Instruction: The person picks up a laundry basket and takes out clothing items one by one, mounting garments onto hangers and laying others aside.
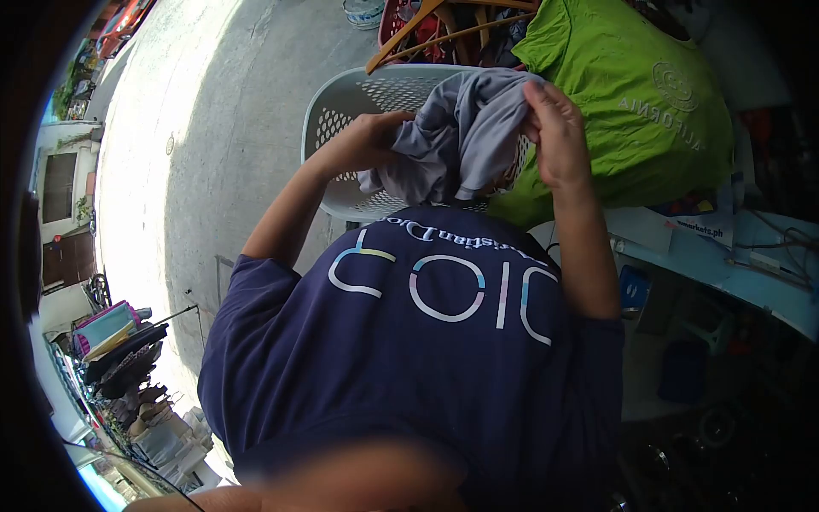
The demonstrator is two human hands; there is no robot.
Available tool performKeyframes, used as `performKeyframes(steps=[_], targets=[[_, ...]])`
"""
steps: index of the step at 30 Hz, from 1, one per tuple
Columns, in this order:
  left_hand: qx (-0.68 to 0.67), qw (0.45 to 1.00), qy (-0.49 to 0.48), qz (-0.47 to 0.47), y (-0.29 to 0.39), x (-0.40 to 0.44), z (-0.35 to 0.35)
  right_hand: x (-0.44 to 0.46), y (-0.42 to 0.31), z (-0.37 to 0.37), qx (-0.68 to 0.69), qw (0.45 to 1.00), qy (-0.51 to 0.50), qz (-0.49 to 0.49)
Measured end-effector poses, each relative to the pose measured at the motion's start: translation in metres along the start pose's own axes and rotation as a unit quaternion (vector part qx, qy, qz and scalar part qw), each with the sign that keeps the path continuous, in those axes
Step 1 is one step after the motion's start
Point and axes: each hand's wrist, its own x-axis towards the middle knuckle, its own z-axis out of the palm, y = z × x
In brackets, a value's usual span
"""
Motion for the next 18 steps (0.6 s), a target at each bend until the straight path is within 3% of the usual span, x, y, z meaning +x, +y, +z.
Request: performKeyframes(steps=[1, 2, 4, 7, 8, 11, 12, 13, 16, 17, 18], targets=[[0.061, 0.983, 0.138, 0.104, -0.036, 0.002, 0.005, 0.005, -0.021, -0.028, 0.04, 0.996, 0.084, 0.015], [0.053, 0.987, 0.151, -0.019, -0.037, -0.005, -0.007, 0.01, -0.039, -0.048, 0.081, 0.982, 0.167, 0.028], [0.055, 0.971, 0.23, -0.023, -0.05, -0.016, -0.024, 0.005, -0.071, -0.038, 0.13, 0.966, 0.223, -0.017], [0.074, 0.985, 0.13, -0.082, -0.046, -0.038, -0.048, 0.008, -0.091, -0.077, 0.169, 0.974, 0.145, -0.042], [-0.01, 0.993, 0.114, -0.037, -0.047, -0.043, -0.051, 0.012, -0.091, -0.086, 0.162, 0.975, 0.145, -0.049], [-0.26, 0.957, 0.078, 0.097, -0.04, -0.049, -0.06, 0.031, -0.075, -0.105, 0.198, 0.978, -0.053, -0.045], [-0.344, 0.926, 0.077, 0.136, -0.034, -0.047, -0.062, 0.041, -0.063, -0.104, 0.156, 0.982, -0.08, -0.069], [-0.425, 0.885, 0.076, 0.175, -0.031, -0.045, -0.062, 0.03, -0.063, -0.046, 0.007, 0.995, 0.021, -0.096], [-0.544, 0.805, 0.136, 0.191, -0.018, -0.028, -0.049, 0.005, -0.035, 0.008, -0.254, 0.955, -0.153, -0.032], [-0.593, 0.766, 0.154, 0.193, -0.01, -0.024, -0.046, 0.0, -0.015, 0.013, -0.265, 0.942, -0.202, 0.028], [-0.586, 0.775, 0.121, 0.202, -0.012, -0.02, -0.049, -0.005, 0.002, 0.018, -0.275, 0.924, -0.249, 0.088]])
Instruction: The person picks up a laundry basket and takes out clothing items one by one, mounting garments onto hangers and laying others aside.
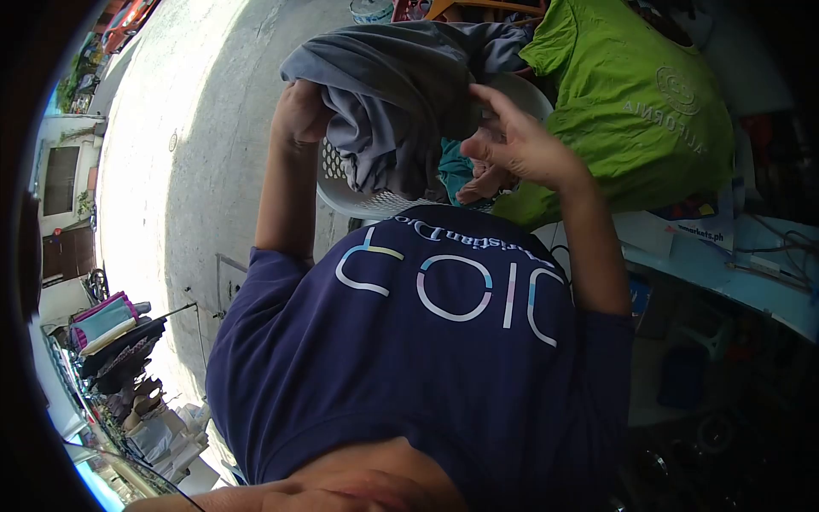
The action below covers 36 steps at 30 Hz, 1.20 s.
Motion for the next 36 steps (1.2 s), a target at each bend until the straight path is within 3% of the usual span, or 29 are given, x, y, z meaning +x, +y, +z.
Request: performKeyframes(steps=[3, 5, 7, 8, 9, 11, 14, 15, 17, 20, 23, 24, 27, 28, 29, 30, 31, 32, 33, 35, 36], targets=[[-0.124, 0.992, -0.006, 0.028, -0.006, 0.013, 0.019, 0.008, 0.008, 0.05, -0.077, 0.994, 0.067, 0.025], [-0.113, 0.99, -0.059, 0.053, -0.003, 0.015, 0.033, 0.015, 0.044, 0.046, -0.078, 0.991, 0.093, -0.056], [-0.034, 0.986, -0.129, 0.101, -0.006, 0.015, 0.04, 0.008, 0.03, 0.035, 0.159, 0.979, 0.124, -0.036], [0.136, 0.983, -0.075, 0.095, -0.016, 0.008, 0.038, 0.004, 0.02, 0.027, 0.26, 0.957, 0.121, -0.047], [0.395, 0.912, -0.028, 0.107, -0.026, -0.001, 0.04, -0.002, 0.011, 0.017, 0.358, 0.925, 0.118, -0.058], [0.422, 0.905, -0.058, 0.007, -0.058, -0.015, 0.032, -0.013, -0.009, -0.009, 0.407, 0.892, 0.182, -0.077], [0.481, 0.861, -0.038, -0.16, -0.031, -0.023, 0.015, -0.027, -0.011, -0.056, 0.415, 0.854, 0.312, -0.042], [0.312, 0.941, 0.039, -0.127, -0.023, -0.027, 0.01, -0.031, -0.017, -0.063, 0.414, 0.842, 0.344, -0.021], [0.3, 0.948, 0.08, -0.065, -0.002, -0.028, 0.011, -0.036, -0.019, -0.075, 0.43, 0.827, 0.361, 0.016], [0.432, 0.9, 0.051, -0.041, 0.012, -0.03, 0.014, -0.038, -0.024, -0.083, 0.456, 0.829, 0.318, 0.067], [0.388, 0.921, -0.002, -0.03, 0.024, -0.034, 0.012, -0.041, 0.005, -0.114, 0.468, 0.852, 0.216, 0.09], [0.301, 0.953, -0.038, -0.009, 0.03, -0.036, 0.008, -0.042, 0.009, -0.118, 0.494, 0.851, 0.165, 0.062], [0.052, 0.996, 0.047, 0.049, 0.016, -0.035, 0.011, -0.042, 0.02, -0.131, 0.54, 0.829, 0.149, 0.0], [-0.004, 0.998, 0.058, 0.016, 0.008, -0.034, 0.014, -0.033, -0.013, -0.087, 0.389, 0.84, 0.378, -0.015], [-0.058, 0.996, 0.067, -0.015, -0.001, -0.031, 0.018, -0.025, -0.015, -0.058, 0.144, 0.897, 0.415, -0.047], [-0.111, 0.99, 0.075, -0.045, -0.01, -0.025, 0.024, -0.019, -0.008, -0.037, -0.111, 0.895, 0.426, -0.078], [-0.164, 0.98, 0.082, -0.076, -0.02, -0.019, 0.03, -0.018, 0.002, -0.021, -0.399, 0.843, 0.347, -0.097], [-0.178, 0.978, 0.07, -0.079, -0.031, -0.014, 0.042, -0.013, 0.013, -0.002, -0.348, 0.909, 0.21, -0.089], [-0.193, 0.976, 0.057, -0.083, -0.042, -0.011, 0.053, -0.004, 0.061, 0.007, -0.385, 0.909, 0.115, -0.108], [-0.219, 0.971, 0.013, -0.093, -0.054, -0.007, 0.06, 0.005, 0.068, 0.04, -0.218, 0.963, -0.011, 0.161], [-0.259, 0.96, 0.017, -0.1, -0.051, -0.003, 0.064, 0.007, 0.079, 0.05, -0.272, 0.957, 0.039, 0.09]])
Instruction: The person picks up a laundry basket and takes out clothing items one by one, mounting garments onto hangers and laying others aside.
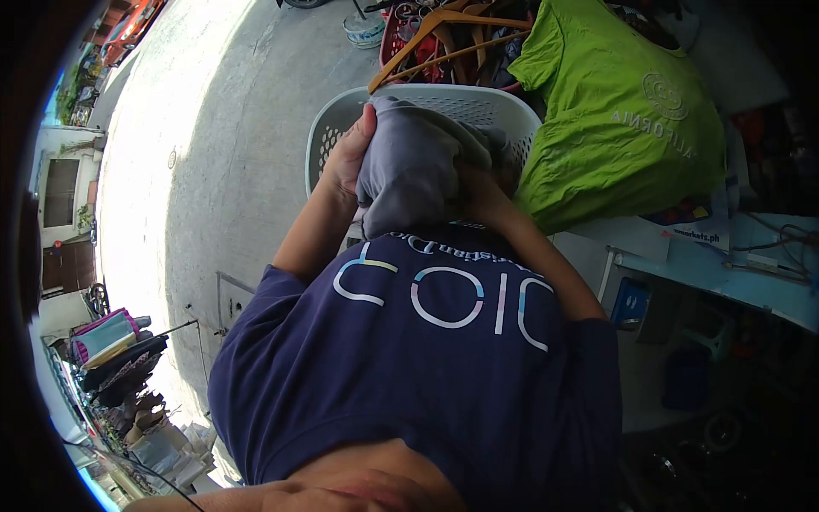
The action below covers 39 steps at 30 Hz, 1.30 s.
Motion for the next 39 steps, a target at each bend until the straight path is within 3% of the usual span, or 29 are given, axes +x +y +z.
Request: performKeyframes(steps=[1, 3, 4, 5, 7, 8, 9, 11, 14, 17, 18, 21, 23, 26, 29, 30, 33, 36, 38, 39], targets=[[-0.042, 0.999, 0.004, -0.009, 0.001, 0.003, 0.005, 0.002, 0.006, 0.015, -0.045, 0.995, 0.07, -0.055], [-0.027, 1.0, 0.012, 0.004, 0.007, 0.009, 0.005, 0.007, 0.024, 0.03, -0.001, 0.982, 0.142, -0.122], [-0.018, 1.0, 0.015, 0.01, 0.012, 0.012, 0.004, 0.008, 0.032, 0.031, 0.088, 0.977, 0.142, -0.134], [0.097, 0.995, -0.009, -0.011, 0.021, 0.015, 0.003, 0.009, 0.041, 0.031, 0.176, 0.963, 0.142, -0.145], [0.321, 0.944, -0.056, -0.052, 0.051, 0.028, -0.006, 0.0, 0.024, 0.004, 0.115, 0.983, 0.11, -0.093], [0.489, 0.864, -0.086, -0.079, 0.07, 0.043, -0.019, -0.006, 0.014, -0.01, 0.085, 0.99, 0.093, -0.066], [0.589, 0.804, -0.083, 0.005, 0.073, 0.059, -0.029, -0.011, 0.01, -0.019, 0.066, 0.988, 0.108, -0.085], [0.714, 0.696, 0.072, 0.035, 0.082, 0.09, -0.044, -0.02, 0.009, -0.029, 0.026, 0.983, 0.136, -0.121], [0.858, 0.479, 0.176, 0.054, 0.086, 0.15, -0.092, -0.025, 0.015, -0.023, 0.037, 0.986, 0.128, -0.099], [0.887, 0.399, 0.179, 0.149, 0.068, 0.187, -0.145, -0.024, 0.027, -0.007, 0.039, 0.973, 0.193, -0.125], [0.883, 0.406, 0.164, 0.169, 0.067, 0.2, -0.169, -0.025, 0.027, -0.008, 0.082, 0.973, 0.195, -0.094], [0.87, 0.462, 0.162, 0.062, 0.08, 0.219, -0.161, -0.026, 0.027, -0.008, 0.192, 0.956, 0.217, -0.039], [0.884, 0.436, 0.15, 0.074, 0.084, 0.227, -0.149, -0.025, 0.031, -0.003, 0.236, 0.936, 0.257, -0.054], [0.875, 0.435, 0.171, 0.126, 0.084, 0.231, -0.136, -0.025, 0.031, -0.003, 0.236, 0.937, 0.255, -0.028], [0.868, 0.463, 0.151, 0.095, 0.083, 0.221, -0.097, -0.028, 0.028, -0.014, 0.114, 0.98, 0.154, 0.051], [0.863, 0.477, 0.141, 0.084, 0.083, 0.218, -0.095, -0.027, 0.032, -0.014, 0.177, 0.971, 0.151, 0.046], [0.842, 0.523, 0.122, 0.045, 0.081, 0.203, -0.089, -0.019, 0.047, -0.017, 0.384, 0.91, 0.149, 0.042], [0.815, 0.567, 0.116, 0.014, 0.089, 0.177, -0.095, -0.012, 0.046, -0.034, 0.595, 0.787, 0.146, 0.077], [0.778, 0.607, 0.162, 0.023, 0.092, 0.143, -0.083, -0.014, 0.017, -0.065, 0.691, 0.702, 0.125, 0.118], [0.757, 0.626, 0.186, 0.028, 0.091, 0.123, -0.077, -0.012, 0.021, -0.066, 0.69, 0.707, 0.119, 0.097]])
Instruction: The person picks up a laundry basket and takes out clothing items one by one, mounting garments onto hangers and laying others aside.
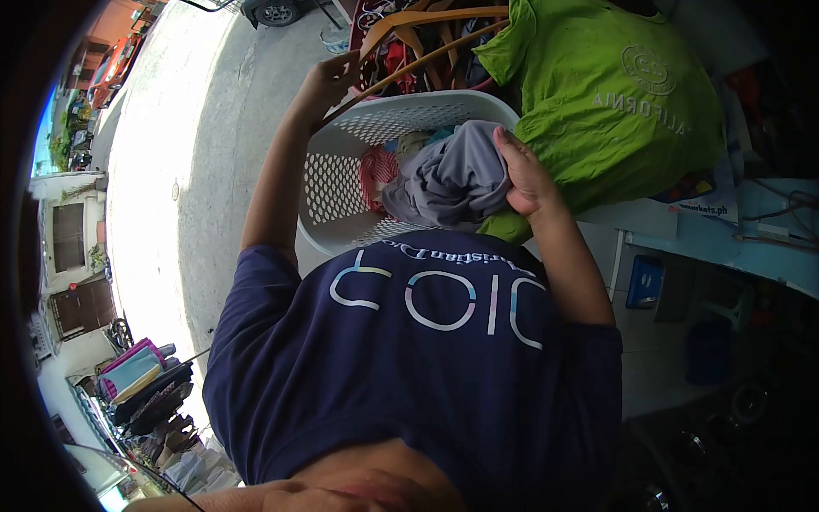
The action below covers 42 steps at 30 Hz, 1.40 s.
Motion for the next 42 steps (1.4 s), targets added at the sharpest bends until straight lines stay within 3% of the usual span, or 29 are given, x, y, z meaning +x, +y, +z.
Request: performKeyframes(steps=[3, 6, 9, 10, 11, 15, 19, 21, 22, 23, 24, 26, 28, 29, 31, 32, 34, 37, 40, 42], targets=[[0.148, 0.959, 0.19, 0.152, -0.02, -0.044, -0.007, 0.004, -0.007, -0.009, -0.026, 0.999, -0.038, -0.023], [0.117, 0.96, 0.217, 0.135, -0.023, -0.096, -0.017, 0.012, -0.012, -0.013, -0.074, 0.995, -0.067, -0.021], [-0.141, 0.957, 0.219, 0.125, -0.053, -0.137, -0.028, 0.011, -0.023, -0.002, -0.155, 0.986, -0.06, -0.003], [-0.221, 0.951, 0.205, 0.063, -0.047, -0.154, -0.037, 0.012, -0.025, 0.001, -0.183, 0.981, -0.056, -0.005], [-0.254, 0.948, 0.184, 0.05, -0.044, -0.169, -0.05, 0.024, -0.022, -0.006, -0.237, 0.965, -0.066, -0.093], [-0.334, 0.931, 0.146, 0.027, -0.055, -0.213, -0.072, 0.014, -0.048, 0.038, -0.213, 0.972, -0.041, -0.089], [-0.367, 0.92, 0.136, 0.005, -0.055, -0.227, -0.05, -0.002, -0.062, 0.086, -0.189, 0.971, -0.109, -0.102], [-0.376, 0.912, 0.161, 0.009, -0.047, -0.214, -0.008, -0.023, -0.062, 0.114, -0.1, 0.963, -0.242, -0.07], [-0.439, 0.882, 0.17, 0.023, -0.027, -0.204, 0.016, -0.034, -0.062, 0.125, -0.054, 0.949, -0.307, -0.053], [-0.483, 0.867, 0.122, 0.017, -0.008, -0.197, 0.029, -0.045, -0.061, 0.132, -0.002, 0.94, -0.334, -0.071], [-0.464, 0.882, 0.07, -0.053, -0.012, -0.196, 0.045, -0.047, -0.056, 0.129, -0.032, 0.937, -0.32, -0.134], [-0.542, 0.835, 0.051, -0.072, 0.001, -0.179, 0.078, -0.044, -0.038, 0.112, -0.094, 0.916, -0.287, -0.265], [-0.608, 0.789, 0.051, -0.069, 0.006, -0.174, 0.093, -0.047, 0.016, 0.105, -0.286, 0.912, -0.023, -0.293], [-0.626, 0.775, 0.051, -0.068, 0.007, -0.175, 0.094, -0.045, 0.036, 0.092, -0.306, 0.921, 0.027, -0.238], [-0.644, 0.761, 0.04, -0.069, 0.011, -0.186, 0.087, -0.043, 0.058, 0.068, -0.307, 0.949, -0.061, -0.041], [-0.643, 0.762, 0.032, -0.067, 0.011, -0.193, 0.08, -0.054, 0.063, 0.063, -0.266, 0.962, -0.047, 0.039], [-0.628, 0.775, 0.036, -0.062, 0.014, -0.199, 0.069, -0.065, 0.043, 0.081, -0.422, 0.899, -0.121, -0.011], [-0.549, 0.829, 0.095, -0.048, 0.007, -0.192, 0.049, -0.061, 0.022, 0.075, -0.607, 0.761, -0.146, -0.178], [-0.329, 0.925, 0.178, 0.066, 0.011, -0.202, 0.021, -0.068, -0.018, 0.091, -0.782, 0.618, 0.047, -0.061], [-0.288, 0.942, 0.17, 0.019, 0.0, -0.208, 0.006, -0.071, -0.027, 0.076, -0.671, 0.72, 0.035, -0.174]])
